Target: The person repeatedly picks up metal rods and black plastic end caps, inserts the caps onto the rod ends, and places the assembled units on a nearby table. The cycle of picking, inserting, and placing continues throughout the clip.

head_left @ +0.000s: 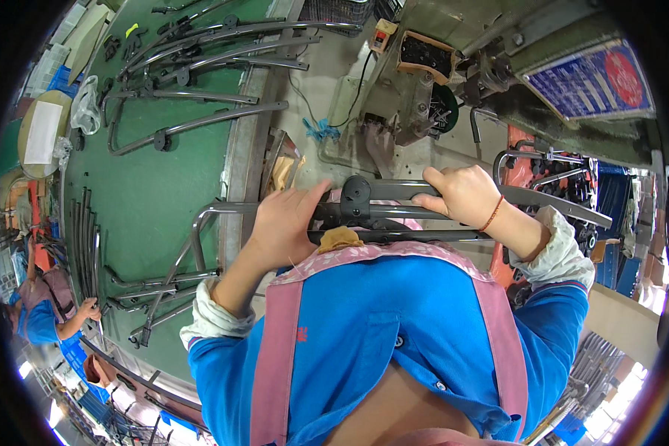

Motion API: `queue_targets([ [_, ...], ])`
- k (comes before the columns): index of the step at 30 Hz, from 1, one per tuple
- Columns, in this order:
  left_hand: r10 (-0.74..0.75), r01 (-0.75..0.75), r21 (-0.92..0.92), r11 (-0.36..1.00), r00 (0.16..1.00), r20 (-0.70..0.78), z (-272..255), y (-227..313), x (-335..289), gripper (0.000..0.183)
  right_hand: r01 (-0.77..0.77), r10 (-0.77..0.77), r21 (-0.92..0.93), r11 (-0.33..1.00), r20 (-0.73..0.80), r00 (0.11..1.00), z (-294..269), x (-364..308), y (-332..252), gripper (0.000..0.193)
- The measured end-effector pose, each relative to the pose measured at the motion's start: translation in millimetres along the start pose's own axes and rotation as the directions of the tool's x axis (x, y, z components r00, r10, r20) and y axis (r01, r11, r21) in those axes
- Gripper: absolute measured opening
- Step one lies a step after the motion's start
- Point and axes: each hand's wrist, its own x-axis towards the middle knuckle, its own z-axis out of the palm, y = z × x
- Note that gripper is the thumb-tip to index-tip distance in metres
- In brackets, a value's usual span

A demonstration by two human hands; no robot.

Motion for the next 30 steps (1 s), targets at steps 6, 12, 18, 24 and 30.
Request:
queue_targets([
  [6,-0.036,0.091,-0.386,0.918,0.988,0.149,-8,-9,36,0.083,0.01,-0.01,-0.008,1.0,-0.004,1.0,7,10,26,0.05],
  [12,-0.212,0.236,-0.249,0.939,0.97,0.123,14,24,95,0.036,-0.05,0.051,0.063,0.997,-0.001,0.999,-1,4,49,0.049],
  [18,-0.257,0.238,-0.287,0.928,0.966,-0.032,40,29,124,0.023,-0.027,0.038,0.165,0.986,-0.066,0.997,3,-13,81,0.045],
  [24,-0.283,0.246,-0.299,0.922,0.955,-0.086,41,45,155,0.022,0.026,-0.01,0.116,0.993,-0.144,0.99,20,-26,114,0.044],
  [30,-0.244,0.197,-0.266,0.944,0.957,-0.157,32,54,183,0.019,-0.037,0.074,0.258,0.965,-0.139,0.987,-14,-30,117,0.047],
])
